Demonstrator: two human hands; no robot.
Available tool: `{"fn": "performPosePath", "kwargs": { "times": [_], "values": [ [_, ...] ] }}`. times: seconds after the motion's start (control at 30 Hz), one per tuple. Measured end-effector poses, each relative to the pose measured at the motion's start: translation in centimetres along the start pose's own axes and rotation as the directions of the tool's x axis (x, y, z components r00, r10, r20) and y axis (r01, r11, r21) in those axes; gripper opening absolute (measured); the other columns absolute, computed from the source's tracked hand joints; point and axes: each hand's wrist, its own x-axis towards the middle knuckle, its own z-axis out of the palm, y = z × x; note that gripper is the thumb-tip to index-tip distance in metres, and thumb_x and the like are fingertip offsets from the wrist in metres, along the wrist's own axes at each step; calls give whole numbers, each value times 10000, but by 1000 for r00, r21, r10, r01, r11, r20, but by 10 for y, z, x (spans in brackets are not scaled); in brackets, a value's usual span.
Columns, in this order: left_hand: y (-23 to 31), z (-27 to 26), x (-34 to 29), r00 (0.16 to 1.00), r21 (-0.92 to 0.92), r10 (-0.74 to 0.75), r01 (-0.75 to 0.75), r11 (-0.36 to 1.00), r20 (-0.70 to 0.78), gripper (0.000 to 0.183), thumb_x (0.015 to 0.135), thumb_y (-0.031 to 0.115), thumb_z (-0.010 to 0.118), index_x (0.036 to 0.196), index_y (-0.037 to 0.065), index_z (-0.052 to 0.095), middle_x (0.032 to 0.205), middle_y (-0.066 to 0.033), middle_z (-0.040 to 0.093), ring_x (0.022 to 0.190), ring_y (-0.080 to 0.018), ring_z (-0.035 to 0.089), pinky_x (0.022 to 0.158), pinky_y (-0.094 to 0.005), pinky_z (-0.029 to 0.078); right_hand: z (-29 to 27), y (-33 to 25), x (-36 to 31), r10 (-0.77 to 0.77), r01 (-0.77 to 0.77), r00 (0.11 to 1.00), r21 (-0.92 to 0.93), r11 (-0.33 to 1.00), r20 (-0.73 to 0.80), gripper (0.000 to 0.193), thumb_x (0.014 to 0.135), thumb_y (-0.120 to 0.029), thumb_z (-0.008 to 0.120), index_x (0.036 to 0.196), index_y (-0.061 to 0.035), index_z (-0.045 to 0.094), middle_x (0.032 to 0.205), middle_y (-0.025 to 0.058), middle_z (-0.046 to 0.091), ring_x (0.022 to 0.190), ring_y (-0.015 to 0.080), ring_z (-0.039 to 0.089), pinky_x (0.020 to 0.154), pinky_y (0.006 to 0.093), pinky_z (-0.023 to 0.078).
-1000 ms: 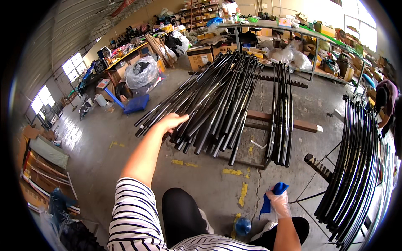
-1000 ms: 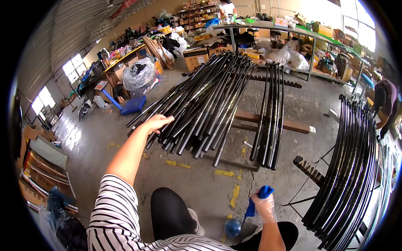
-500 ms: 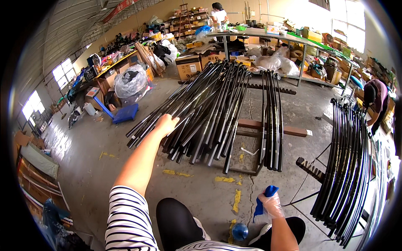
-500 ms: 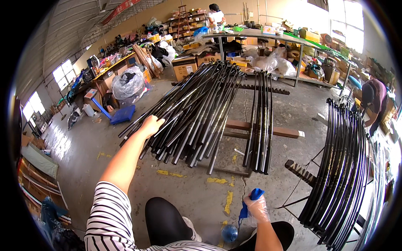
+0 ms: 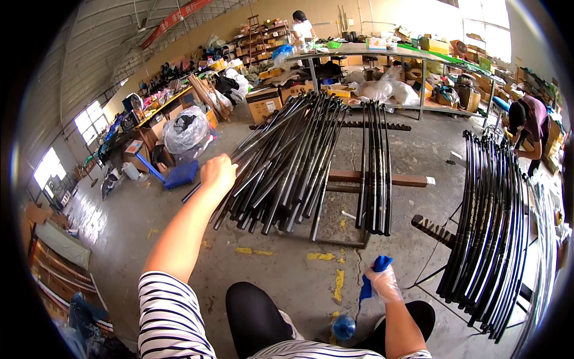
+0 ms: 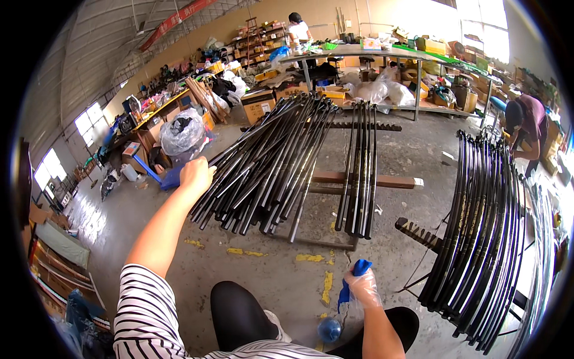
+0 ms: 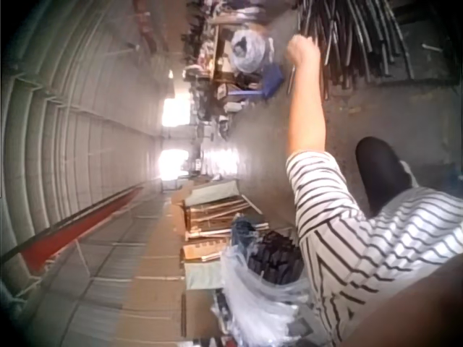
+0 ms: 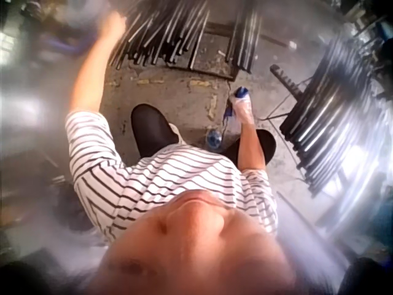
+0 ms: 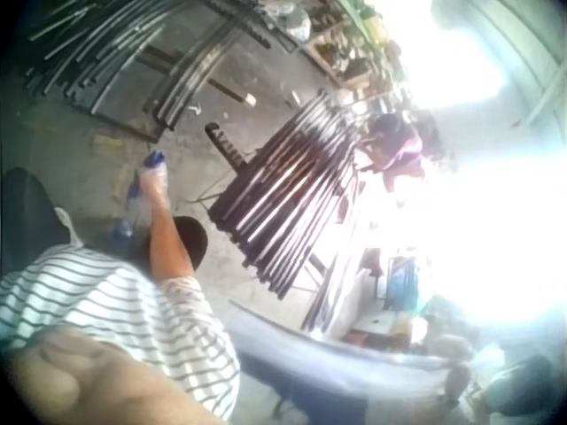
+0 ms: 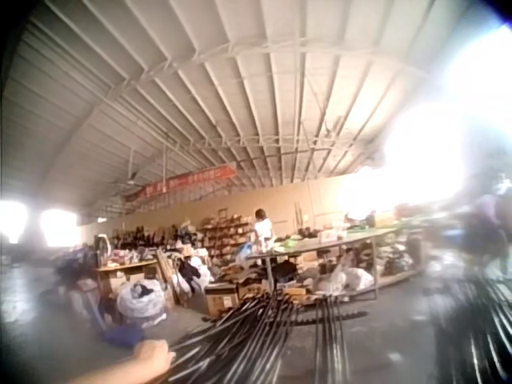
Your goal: The person picks up metal rods one by one from a rack and wipes each rod along its length with a blue cloth before placing it back down.
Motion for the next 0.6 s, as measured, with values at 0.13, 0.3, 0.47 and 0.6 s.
{"fn": "performPosePath", "kwargs": {
  "times": [0.13, 0.3, 0.47, 0.6],
  "values": [
    [-21, -12, -25, 999, 107, -5, 11, 994, -50, 306, 797, 298, 616, 804, -4, 565, 743, -199, 634, 763, -347, 629, 667, -431, 492, -1, -8, -7, -6, 6, 1000, -14, 1000, -18, 149, 671, -106, 644, 773, -46, 554, 675, 57, 578, 628, 159, 567, 579, 308, 460],
    [-92, 3, -73, 996, -313, -32, 4, 950, -83, 380, 829, 307, 583, 750, -57, 514, 748, -271, 573, 738, -426, 568, 628, -463, 439, 1, 6, -10, -2, -6, 999, 134, 991, 54, 135, 710, -91, 652, 798, -57, 557, 714, 41, 583, 637, 143, 561, 581, 298, 457],
    [-104, 21, -202, 943, -709, -146, 323, 627, 300, 293, 803, 252, 655, 643, 39, 534, 548, 24, 476, 522, -78, 411, 473, -302, 349, -24, -62, -56, 362, -364, 918, 712, 601, 164, 238, 843, -298, 598, 926, -82, 548, 870, 56, 588, 793, 200, 588, 673, 331, 502],
    [-124, 91, -338, 916, -670, -169, 383, 636, 363, 451, 679, 287, 746, 503, 3, 444, 435, -37, 387, 441, -100, 357, 404, -347, 305, -53, -115, -51, 141, -268, 962, 912, 310, 235, 254, 911, -333, 487, 993, -97, 534, 949, 69, 575, 876, 222, 574, 789, 379, 493]
  ]
}}
